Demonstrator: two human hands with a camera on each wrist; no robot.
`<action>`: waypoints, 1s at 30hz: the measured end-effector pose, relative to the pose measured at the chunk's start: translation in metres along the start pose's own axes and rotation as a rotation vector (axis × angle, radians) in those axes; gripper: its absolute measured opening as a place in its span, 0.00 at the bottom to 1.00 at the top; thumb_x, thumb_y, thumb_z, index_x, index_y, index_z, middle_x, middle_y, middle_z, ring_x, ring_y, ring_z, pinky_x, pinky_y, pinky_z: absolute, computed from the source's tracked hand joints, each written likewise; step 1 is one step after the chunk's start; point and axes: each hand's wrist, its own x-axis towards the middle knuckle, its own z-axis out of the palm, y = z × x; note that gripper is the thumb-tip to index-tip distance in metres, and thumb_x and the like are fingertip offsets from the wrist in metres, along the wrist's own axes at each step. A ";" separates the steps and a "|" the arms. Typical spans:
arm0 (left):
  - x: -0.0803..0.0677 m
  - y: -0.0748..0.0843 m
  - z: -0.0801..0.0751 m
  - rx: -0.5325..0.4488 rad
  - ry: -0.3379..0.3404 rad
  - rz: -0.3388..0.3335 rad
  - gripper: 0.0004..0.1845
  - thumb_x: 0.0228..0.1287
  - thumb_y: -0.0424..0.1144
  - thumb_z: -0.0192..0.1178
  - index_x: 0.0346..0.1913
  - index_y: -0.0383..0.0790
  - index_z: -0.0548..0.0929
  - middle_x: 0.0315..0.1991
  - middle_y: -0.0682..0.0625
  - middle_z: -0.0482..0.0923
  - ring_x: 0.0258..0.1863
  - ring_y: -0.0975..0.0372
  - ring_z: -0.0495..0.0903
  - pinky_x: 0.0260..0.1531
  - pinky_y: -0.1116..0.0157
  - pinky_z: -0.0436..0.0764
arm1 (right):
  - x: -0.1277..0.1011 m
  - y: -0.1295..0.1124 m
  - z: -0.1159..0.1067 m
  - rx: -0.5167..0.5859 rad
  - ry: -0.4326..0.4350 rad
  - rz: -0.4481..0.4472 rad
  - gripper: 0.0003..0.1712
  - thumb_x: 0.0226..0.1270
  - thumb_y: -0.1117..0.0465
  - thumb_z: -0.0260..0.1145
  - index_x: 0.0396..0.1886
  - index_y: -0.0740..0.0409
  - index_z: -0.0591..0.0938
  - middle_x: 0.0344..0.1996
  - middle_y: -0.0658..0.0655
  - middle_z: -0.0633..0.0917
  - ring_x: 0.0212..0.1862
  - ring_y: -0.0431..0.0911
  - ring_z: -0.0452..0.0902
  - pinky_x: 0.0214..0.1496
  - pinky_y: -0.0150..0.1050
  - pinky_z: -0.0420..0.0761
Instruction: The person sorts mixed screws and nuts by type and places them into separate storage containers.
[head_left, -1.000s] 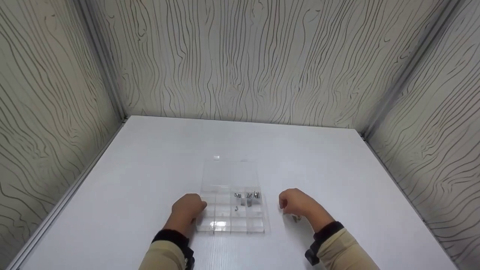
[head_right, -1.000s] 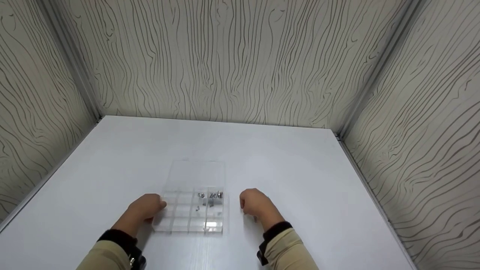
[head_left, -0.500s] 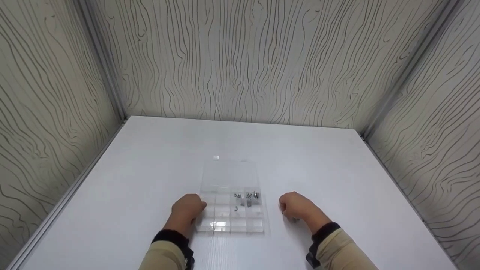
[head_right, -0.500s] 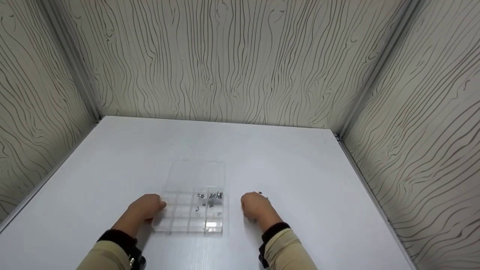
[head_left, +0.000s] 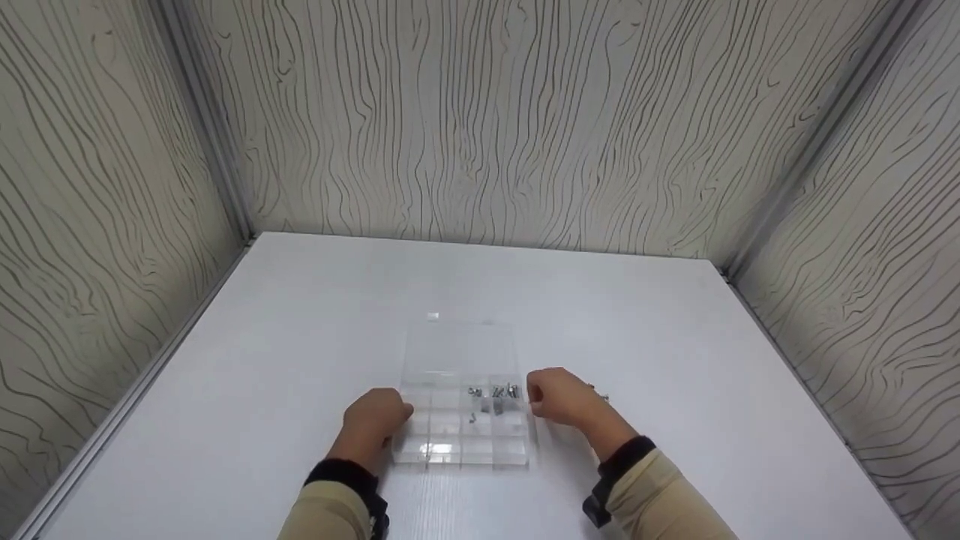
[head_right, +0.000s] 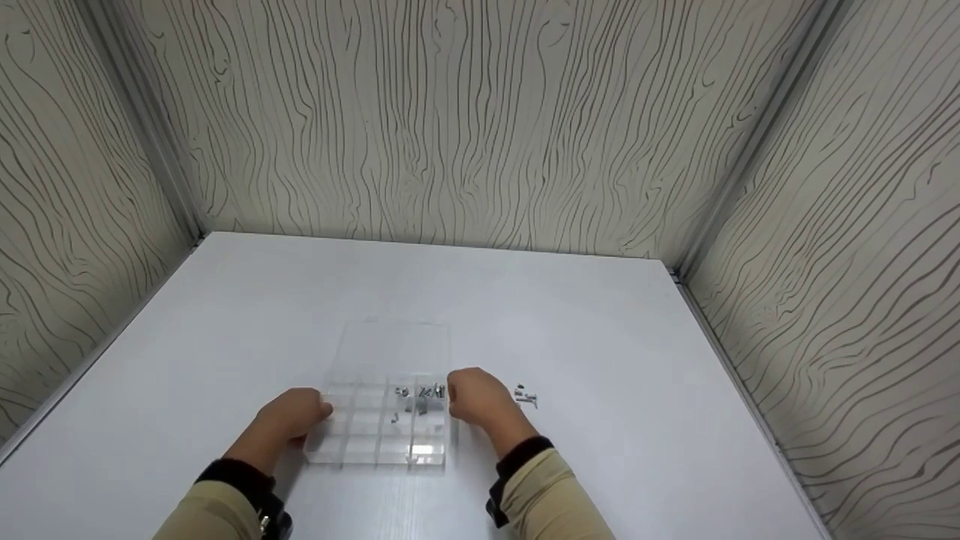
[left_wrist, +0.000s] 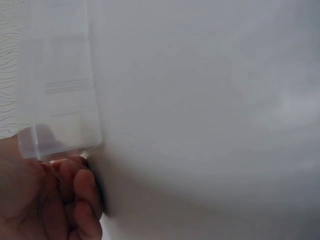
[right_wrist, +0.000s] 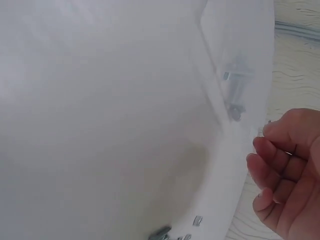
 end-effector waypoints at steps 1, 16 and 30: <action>-0.001 0.001 -0.001 0.000 -0.004 0.001 0.16 0.58 0.43 0.50 0.16 0.40 0.73 0.19 0.49 0.71 0.18 0.59 0.70 0.16 0.66 0.68 | 0.002 -0.005 0.000 -0.004 0.009 -0.026 0.07 0.49 0.68 0.64 0.22 0.53 0.75 0.19 0.47 0.73 0.25 0.42 0.68 0.28 0.38 0.71; -0.005 0.003 -0.003 0.018 -0.005 0.005 0.18 0.59 0.43 0.49 0.13 0.39 0.73 0.16 0.48 0.72 0.15 0.59 0.71 0.14 0.66 0.69 | 0.017 -0.057 0.008 -0.093 -0.007 -0.114 0.08 0.51 0.66 0.65 0.22 0.49 0.75 0.19 0.44 0.74 0.25 0.39 0.68 0.29 0.34 0.71; -0.004 0.002 -0.002 0.007 0.009 0.005 0.16 0.56 0.41 0.50 0.13 0.40 0.72 0.17 0.48 0.72 0.16 0.59 0.70 0.15 0.65 0.69 | 0.019 -0.055 0.010 -0.064 -0.009 -0.114 0.06 0.52 0.64 0.66 0.23 0.50 0.77 0.20 0.43 0.75 0.26 0.39 0.69 0.30 0.34 0.71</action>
